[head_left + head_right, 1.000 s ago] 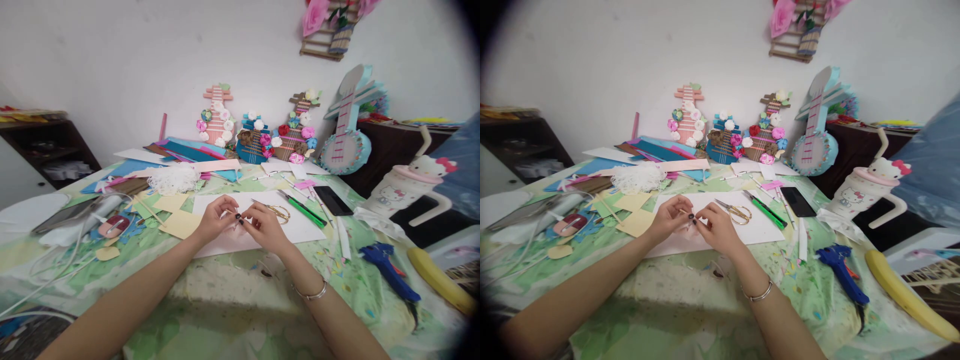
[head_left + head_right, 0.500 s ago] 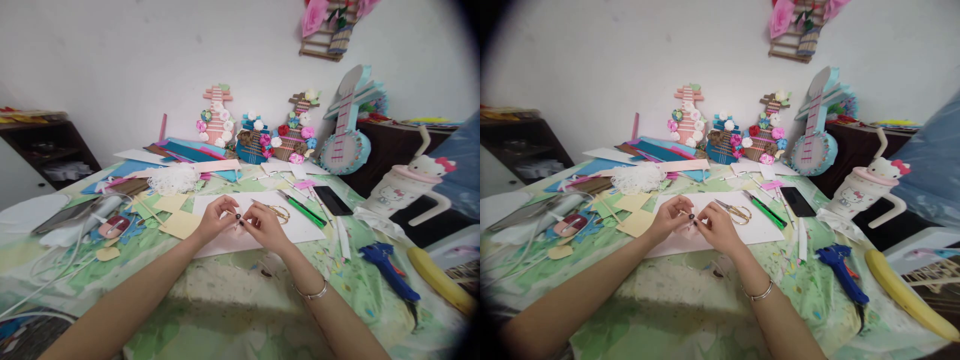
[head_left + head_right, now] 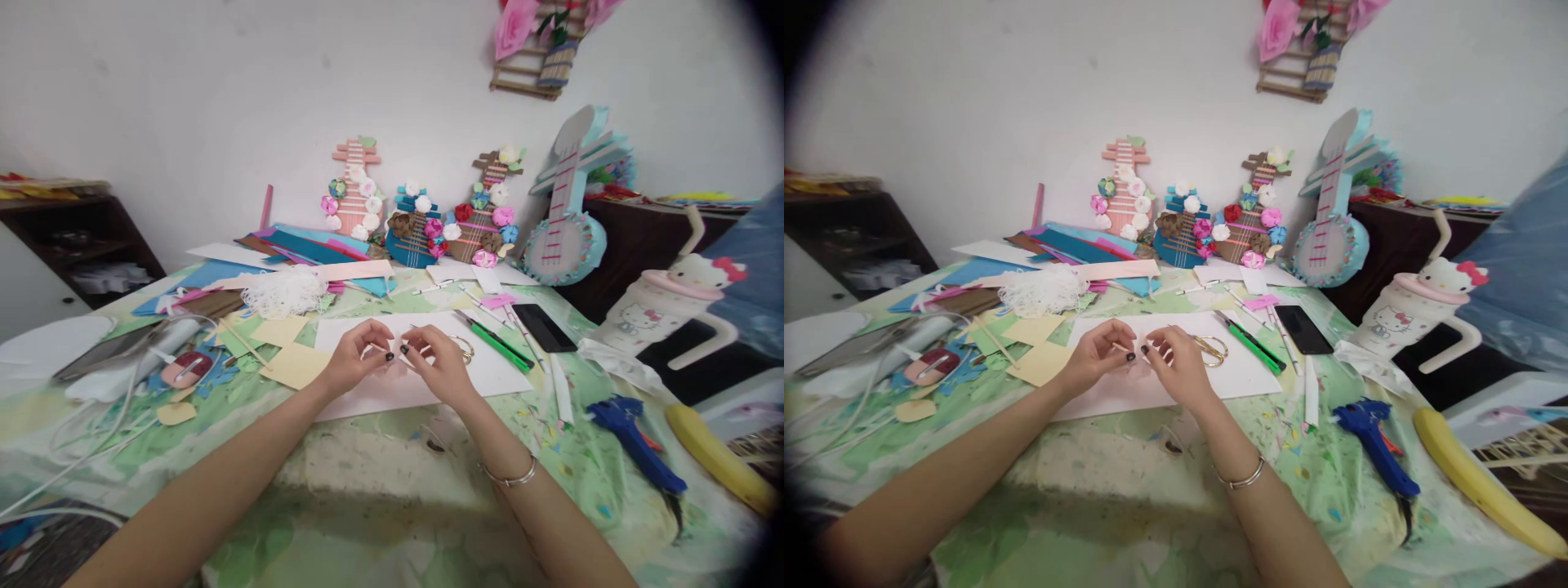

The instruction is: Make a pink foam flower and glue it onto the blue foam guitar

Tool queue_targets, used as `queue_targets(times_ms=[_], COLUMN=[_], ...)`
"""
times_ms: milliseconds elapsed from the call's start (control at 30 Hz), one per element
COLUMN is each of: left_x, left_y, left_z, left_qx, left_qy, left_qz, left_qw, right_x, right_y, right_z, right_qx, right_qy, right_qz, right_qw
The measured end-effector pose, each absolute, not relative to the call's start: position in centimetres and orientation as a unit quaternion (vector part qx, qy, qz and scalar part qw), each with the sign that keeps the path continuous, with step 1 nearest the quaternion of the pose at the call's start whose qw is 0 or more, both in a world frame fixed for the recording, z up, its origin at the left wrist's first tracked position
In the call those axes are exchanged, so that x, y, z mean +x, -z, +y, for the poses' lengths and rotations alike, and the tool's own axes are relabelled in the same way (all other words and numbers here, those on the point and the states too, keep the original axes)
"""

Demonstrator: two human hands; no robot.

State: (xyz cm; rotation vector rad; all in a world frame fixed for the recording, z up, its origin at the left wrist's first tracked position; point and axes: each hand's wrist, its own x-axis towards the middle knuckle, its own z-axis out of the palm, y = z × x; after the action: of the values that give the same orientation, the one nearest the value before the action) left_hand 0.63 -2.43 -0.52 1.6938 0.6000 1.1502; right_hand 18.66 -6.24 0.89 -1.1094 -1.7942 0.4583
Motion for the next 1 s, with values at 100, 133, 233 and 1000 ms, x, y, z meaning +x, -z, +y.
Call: queue_targets(times_ms=[100,133,233,1000], left_x=[0.69,0.7,0.71,0.41], left_y=[0.55,0.58,0.62,0.71], left_z=[-2.41,-2.4,-2.35,-2.17], left_qx=[0.708,0.709,0.708,0.655], left_qy=[-0.455,-0.45,-0.437,-0.439], left_qz=[0.226,0.218,0.197,0.141], left_qw=[0.491,0.497,0.518,0.599], right_x=[19.03,19.15,19.44,18.8], right_y=[-0.83,-0.8,-0.81,-0.99], right_z=[-5.83,-5.72,-5.57,-5.97], right_qx=[-0.446,-0.43,-0.375,-0.319], right_qy=[-0.314,-0.368,-0.483,-0.513], right_qz=[-0.694,-0.686,-0.662,-0.634], right_qw=[0.471,0.457,0.434,0.482])
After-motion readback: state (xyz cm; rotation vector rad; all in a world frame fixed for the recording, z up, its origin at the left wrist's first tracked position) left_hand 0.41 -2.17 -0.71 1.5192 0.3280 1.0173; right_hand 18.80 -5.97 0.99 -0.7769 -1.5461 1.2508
